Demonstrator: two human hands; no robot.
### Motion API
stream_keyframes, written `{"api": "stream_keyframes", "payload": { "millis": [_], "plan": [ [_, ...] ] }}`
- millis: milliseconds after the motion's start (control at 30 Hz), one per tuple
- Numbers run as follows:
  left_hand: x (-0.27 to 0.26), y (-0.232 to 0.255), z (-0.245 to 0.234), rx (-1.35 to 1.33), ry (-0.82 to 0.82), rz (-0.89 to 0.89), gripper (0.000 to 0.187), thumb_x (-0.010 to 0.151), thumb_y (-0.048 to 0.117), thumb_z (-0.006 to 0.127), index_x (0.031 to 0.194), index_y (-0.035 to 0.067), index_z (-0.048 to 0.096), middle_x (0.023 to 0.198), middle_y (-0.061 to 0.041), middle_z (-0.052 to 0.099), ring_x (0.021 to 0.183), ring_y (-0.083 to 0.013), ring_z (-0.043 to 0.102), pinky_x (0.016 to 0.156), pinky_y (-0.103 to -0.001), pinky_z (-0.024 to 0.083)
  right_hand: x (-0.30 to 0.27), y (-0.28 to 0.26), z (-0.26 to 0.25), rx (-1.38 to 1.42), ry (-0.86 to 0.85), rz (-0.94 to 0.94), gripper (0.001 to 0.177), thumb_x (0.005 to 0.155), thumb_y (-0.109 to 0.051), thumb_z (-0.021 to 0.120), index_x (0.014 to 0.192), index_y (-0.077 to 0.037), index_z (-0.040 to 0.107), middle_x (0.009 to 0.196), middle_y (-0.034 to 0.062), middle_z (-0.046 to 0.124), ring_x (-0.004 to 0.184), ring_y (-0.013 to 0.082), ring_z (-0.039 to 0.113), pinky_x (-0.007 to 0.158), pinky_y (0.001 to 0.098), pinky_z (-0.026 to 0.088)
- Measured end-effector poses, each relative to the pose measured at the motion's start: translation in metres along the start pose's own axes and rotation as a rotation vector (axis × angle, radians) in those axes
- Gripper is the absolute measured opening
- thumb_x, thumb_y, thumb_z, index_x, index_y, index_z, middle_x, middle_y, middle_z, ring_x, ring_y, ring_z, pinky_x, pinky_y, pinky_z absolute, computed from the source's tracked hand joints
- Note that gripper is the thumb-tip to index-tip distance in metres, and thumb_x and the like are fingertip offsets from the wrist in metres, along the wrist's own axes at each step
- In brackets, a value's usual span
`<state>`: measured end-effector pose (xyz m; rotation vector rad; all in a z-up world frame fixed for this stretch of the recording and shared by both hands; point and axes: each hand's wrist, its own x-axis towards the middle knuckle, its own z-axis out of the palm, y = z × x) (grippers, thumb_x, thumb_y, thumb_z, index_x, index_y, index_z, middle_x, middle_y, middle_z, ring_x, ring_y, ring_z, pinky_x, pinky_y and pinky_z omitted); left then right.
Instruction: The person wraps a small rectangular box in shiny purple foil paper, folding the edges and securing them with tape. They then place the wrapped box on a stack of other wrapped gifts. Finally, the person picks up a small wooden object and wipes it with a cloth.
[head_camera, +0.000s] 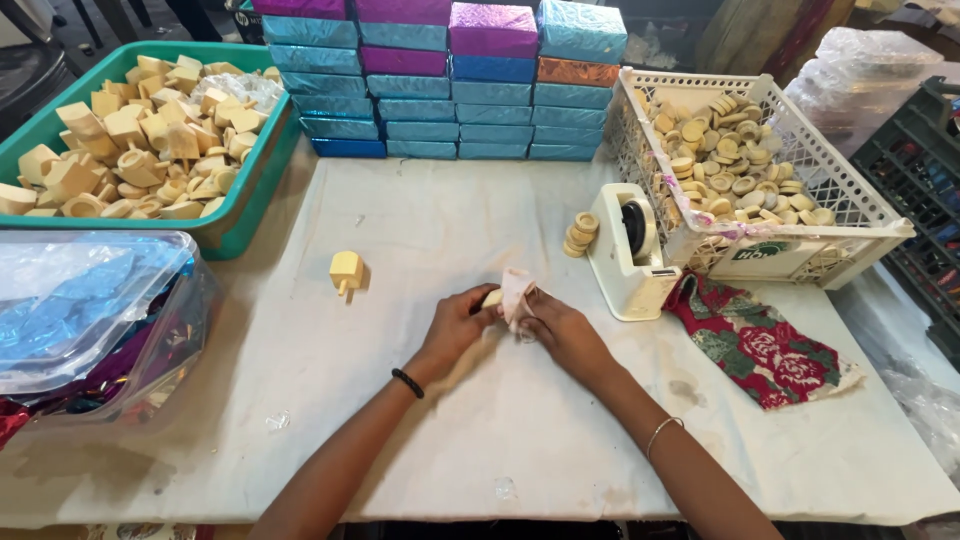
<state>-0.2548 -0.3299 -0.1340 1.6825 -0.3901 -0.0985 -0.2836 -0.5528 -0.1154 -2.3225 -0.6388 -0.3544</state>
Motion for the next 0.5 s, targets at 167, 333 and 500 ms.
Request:
{"api": "stream_keyframes", "payload": {
  "millis": [167, 333, 500],
  "plan": [
    [-0.002, 0.025, -0.011, -0.177, -0.118, -0.261, 0.038, 0.099, 0.026, 0.068, 0.131, 0.005, 0.071, 0.096, 0.004, 0.067, 0.081, -0.0049, 0.055, 0.07, -0.024, 0.046, -0.004, 0.009, 0.007, -0.132, 0.083, -0.102, 0.035, 0.091, -0.007, 0.065, 0.127, -0.004, 0.064, 0.124, 0.018, 0.067, 0.107, 0.0388, 0.067, 0.089, 0.0422, 0.055],
    [-0.01, 0.02, -0.005, -0.09, -0.223, 0.017, 0.032, 0.1, 0.017, 0.069, 0.129, 0.003, 0.068, 0.1, 0.002, 0.068, 0.087, -0.0065, 0.057, 0.079, -0.024, 0.05, -0.004, -0.006, -0.004, -0.217, 0.109, -0.039, 0.025, 0.09, -0.006, 0.067, 0.115, -0.004, 0.066, 0.112, 0.0159, 0.07, 0.099, 0.0371, 0.068, 0.083, 0.0438, 0.055],
    [-0.02, 0.028, 0.009, 0.482, 0.091, 0.648, 0.046, 0.085, -0.006, 0.07, 0.129, 0.005, 0.062, 0.124, -0.013, 0.073, 0.119, -0.0235, 0.062, 0.092, -0.035, 0.056, -0.004, -0.004, -0.002, 0.059, 0.086, 0.141, 0.015, 0.091, -0.001, 0.064, 0.105, -0.002, 0.069, 0.093, 0.0161, 0.07, 0.083, 0.0346, 0.07, 0.074, 0.0412, 0.055]
  ]
}}
